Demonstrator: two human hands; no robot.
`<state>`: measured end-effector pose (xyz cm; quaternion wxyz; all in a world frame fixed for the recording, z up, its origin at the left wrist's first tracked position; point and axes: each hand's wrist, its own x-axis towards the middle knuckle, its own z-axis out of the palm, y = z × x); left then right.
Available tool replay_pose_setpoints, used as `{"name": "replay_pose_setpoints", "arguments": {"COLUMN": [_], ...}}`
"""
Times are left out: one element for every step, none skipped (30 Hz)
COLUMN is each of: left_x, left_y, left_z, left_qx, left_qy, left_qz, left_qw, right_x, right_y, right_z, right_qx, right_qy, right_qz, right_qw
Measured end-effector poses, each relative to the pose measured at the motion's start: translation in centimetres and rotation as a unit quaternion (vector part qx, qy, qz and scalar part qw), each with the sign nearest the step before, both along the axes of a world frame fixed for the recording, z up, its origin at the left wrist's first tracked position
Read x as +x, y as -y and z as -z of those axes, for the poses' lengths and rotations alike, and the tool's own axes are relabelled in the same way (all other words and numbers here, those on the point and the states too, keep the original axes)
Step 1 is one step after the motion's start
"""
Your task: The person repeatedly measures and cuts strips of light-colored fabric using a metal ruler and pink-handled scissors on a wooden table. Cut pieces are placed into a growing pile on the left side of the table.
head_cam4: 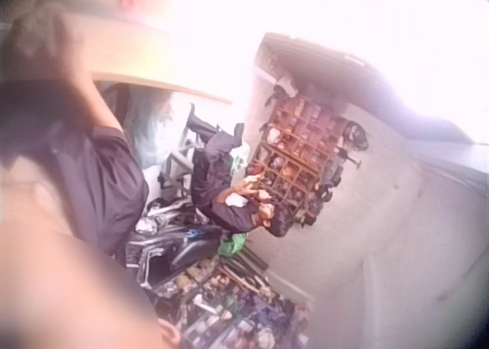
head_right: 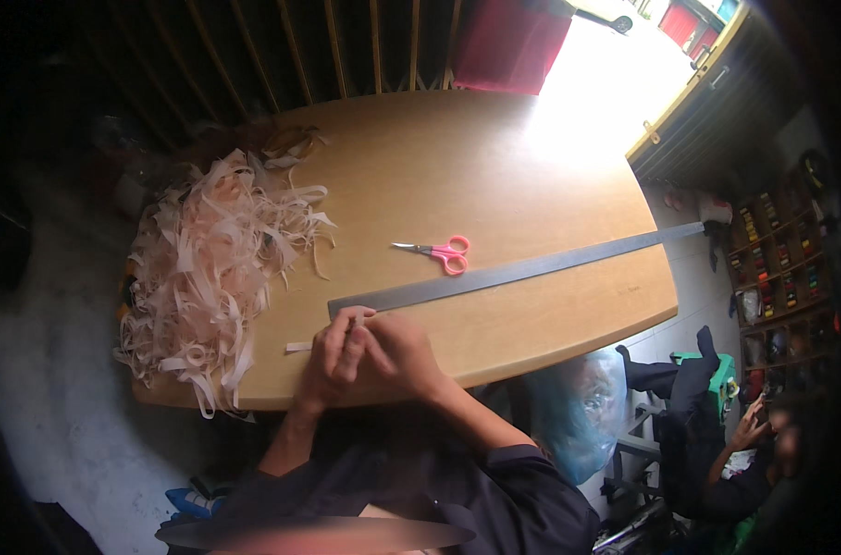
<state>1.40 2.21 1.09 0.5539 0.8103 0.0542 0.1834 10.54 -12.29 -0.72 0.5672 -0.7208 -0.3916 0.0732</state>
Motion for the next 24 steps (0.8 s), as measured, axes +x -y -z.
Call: {"name": "replay_pose_setpoints", "arguments": {"left_x": [-0.2,-0.5,-0.5,-0.5,-0.4,-0.4,-0.4,-0.4,-0.4,-0.4,-0.5,-0.6,-0.6,-0.6,-0.6,-0.5,-0.5,-0.6,-0.8,-1.1,-1.2,-1.3,-1.4,-1.6], "left_y": [-0.2,-0.5,-0.7,-0.5,-0.2,0.1,0.2,0.3,0.3,0.3,0.3,0.3,0.3,0.4,0.4,0.3,0.3,0.2,0.2,0.0,-0.2,-0.6,-1.2,-1.7], "left_z": [-0.1,-0.3,-0.3,-0.4,-0.4,-0.4,-0.6,-0.7,-0.9,-1.0,-1.1,-1.2,-1.2,-1.1,-1.0,-0.9,-0.8,-0.7,-0.7,-0.8,-0.8,-0.9,-1.1,-1.3], "left_qx": [-0.027,-0.052,-0.066,-0.075,-0.075,-0.077,-0.054,-0.034,-0.015,0.007,0.027,0.05,0.046,0.046,0.046,0.061,0.075,0.088,0.071,0.052,0.032,0.055,0.077,0.088], "left_qy": [-0.038,-0.075,-0.113,-0.093,-0.074,-0.06,-0.058,-0.061,-0.073,-0.072,-0.08,-0.086,-0.078,-0.067,-0.056,-0.045,-0.035,-0.027,-0.045,-0.063,-0.072,-0.075,-0.074,-0.078], "left_qz": [-0.001,-0.002,-0.015,-0.01,-0.017,-0.02,-0.026,-0.029,-0.033,-0.044,-0.057,-0.072,-0.075,-0.079,-0.084,-0.087,-0.09,-0.093,-0.098,-0.103,-0.108,-0.111,-0.113,-0.114], "left_qw": [0.999,0.996,0.991,0.993,0.994,0.995,0.996,0.997,0.997,0.996,0.995,0.992,0.993,0.994,0.994,0.993,0.992,0.991,0.992,0.991,0.991,0.989,0.988,0.987], "right_x": [-0.1,-0.4,-0.2,-0.1,-0.2,-0.1,0.0,0.0,0.2,0.3,0.4,0.5,0.5,0.6,0.6,0.7,0.7,0.7,0.8,0.8,1.0,1.2,1.6,2.0], "right_y": [0.0,0.0,-0.2,-0.3,-0.5,-0.5,-0.6,-0.6,-0.4,-0.2,-0.1,0.1,0.1,0.2,0.1,0.0,0.0,0.0,0.0,0.2,0.4,0.6,0.9,1.2], "right_z": [0.0,0.1,0.2,0.3,0.5,0.7,0.8,0.9,0.9,0.9,0.8,0.7,0.6,0.5,0.4,0.3,0.1,0.0,-0.1,-0.3,-0.5,-0.6,-0.8,-1.0], "right_qx": [-0.007,-0.003,0.028,0.026,0.038,0.056,0.079,0.076,0.076,0.086,0.074,0.072,0.076,0.079,0.09,0.1,0.11,0.12,0.138,0.127,0.123,0.126,0.105,0.093], "right_qy": [-0.088,-0.167,-0.201,-0.19,-0.175,-0.167,-0.13,-0.129,-0.132,-0.134,-0.16,-0.186,-0.207,-0.219,-0.226,-0.232,-0.242,-0.25,-0.26,-0.261,-0.261,-0.257,-0.261,-0.261], "right_qz": [0.038,0.07,0.081,0.097,0.116,0.136,0.146,0.155,0.157,0.158,0.153,0.147,0.14,0.135,0.13,0.124,0.132,0.14,0.146,0.148,0.147,0.139,0.145,0.147], "right_qw": [0.995,0.983,0.976,0.977,0.977,0.975,0.977,0.977,0.976,0.975,0.972,0.969,0.965,0.963,0.961,0.96,0.955,0.95,0.944,0.945,0.946,0.948,0.949,0.95]}}
